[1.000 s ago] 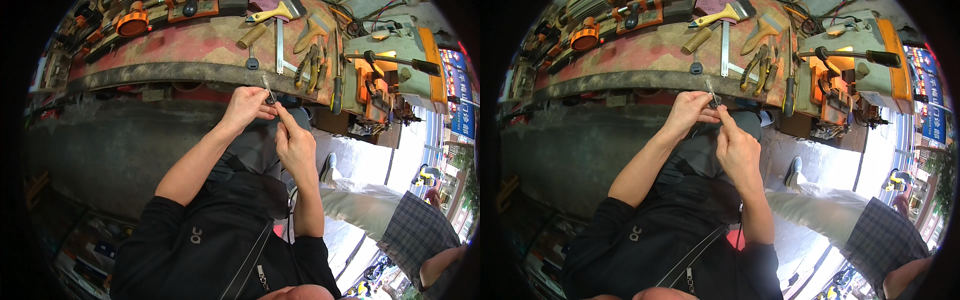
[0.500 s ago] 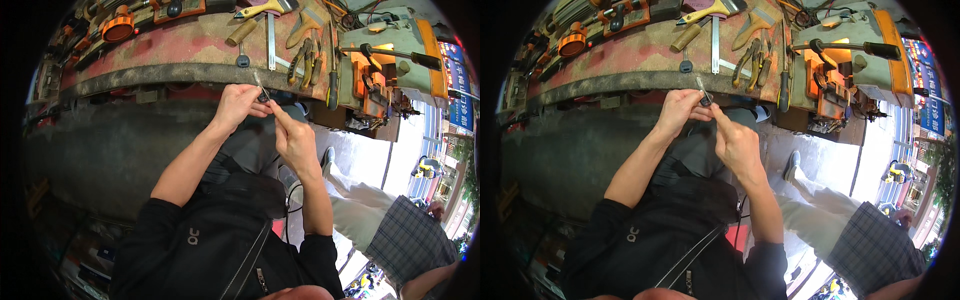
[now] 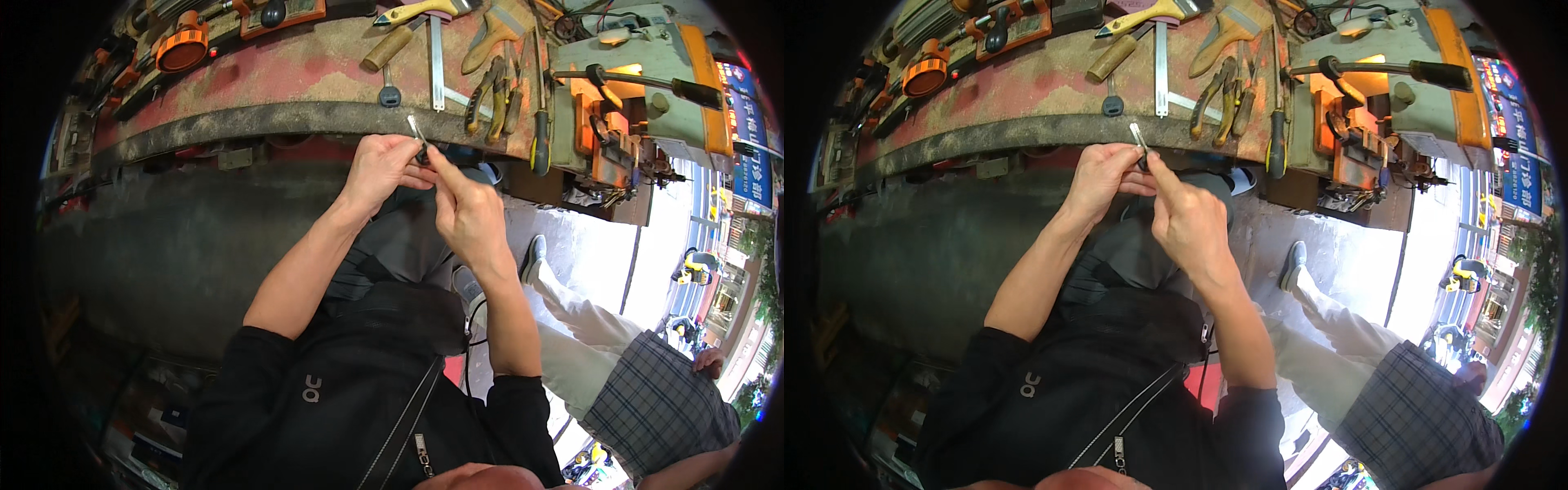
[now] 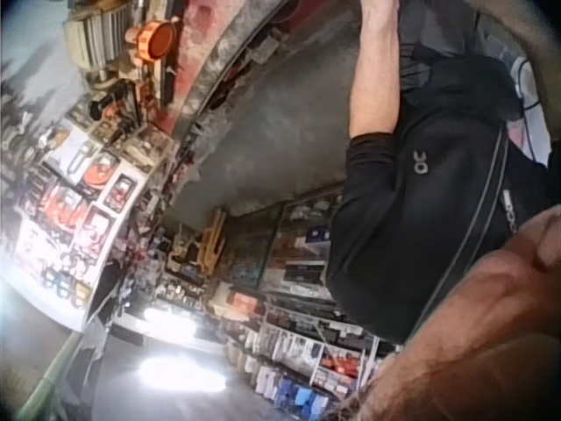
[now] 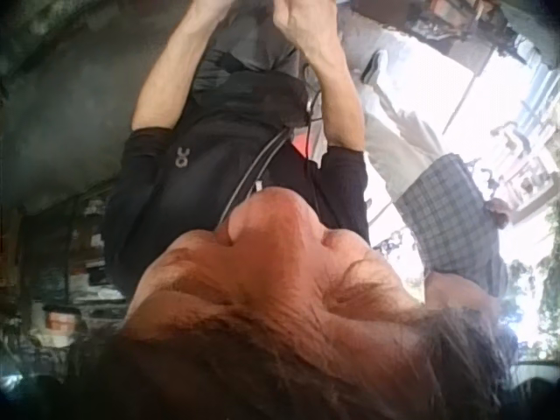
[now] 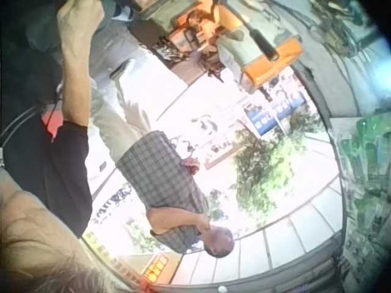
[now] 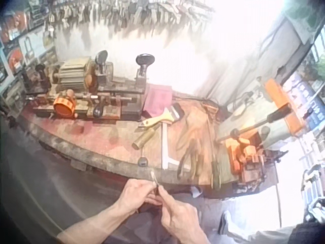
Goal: The person holds a metal key and repeatedly files its blade with a small hand file while seated at a workbench. The person occasionally pauses to inspect the filed surface and reposition the key before continuing the filing motion.
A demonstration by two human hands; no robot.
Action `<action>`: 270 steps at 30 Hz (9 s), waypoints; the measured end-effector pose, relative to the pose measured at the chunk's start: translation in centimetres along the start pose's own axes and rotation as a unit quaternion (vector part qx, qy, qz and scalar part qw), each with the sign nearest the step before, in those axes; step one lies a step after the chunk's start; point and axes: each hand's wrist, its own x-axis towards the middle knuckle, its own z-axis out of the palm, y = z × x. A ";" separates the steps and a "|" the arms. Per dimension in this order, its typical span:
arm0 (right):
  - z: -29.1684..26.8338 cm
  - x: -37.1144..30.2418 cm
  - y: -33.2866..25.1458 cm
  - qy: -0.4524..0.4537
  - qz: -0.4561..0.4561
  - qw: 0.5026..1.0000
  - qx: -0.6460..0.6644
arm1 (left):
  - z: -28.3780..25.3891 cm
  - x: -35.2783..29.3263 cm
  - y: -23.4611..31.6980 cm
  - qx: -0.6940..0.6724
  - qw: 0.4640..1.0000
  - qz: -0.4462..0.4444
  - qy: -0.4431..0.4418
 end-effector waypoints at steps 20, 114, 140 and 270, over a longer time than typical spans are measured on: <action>-1.7 -1.0 -1.3 -0.034 0.055 0.998 -0.023 | 0.3 0.1 -0.3 0.001 0.999 0.033 0.010; -0.9 -1.3 0.6 -0.071 0.155 0.942 0.289 | 0.7 -1.1 -0.4 -0.039 0.999 0.015 0.016; -0.9 0.3 -1.1 -0.054 0.026 0.997 -0.057 | -0.4 0.0 0.6 0.003 1.000 -0.011 -0.026; -4.2 18.2 7.7 0.138 -0.124 0.975 -0.124 | -7.8 -7.3 -0.4 0.061 0.994 0.088 0.035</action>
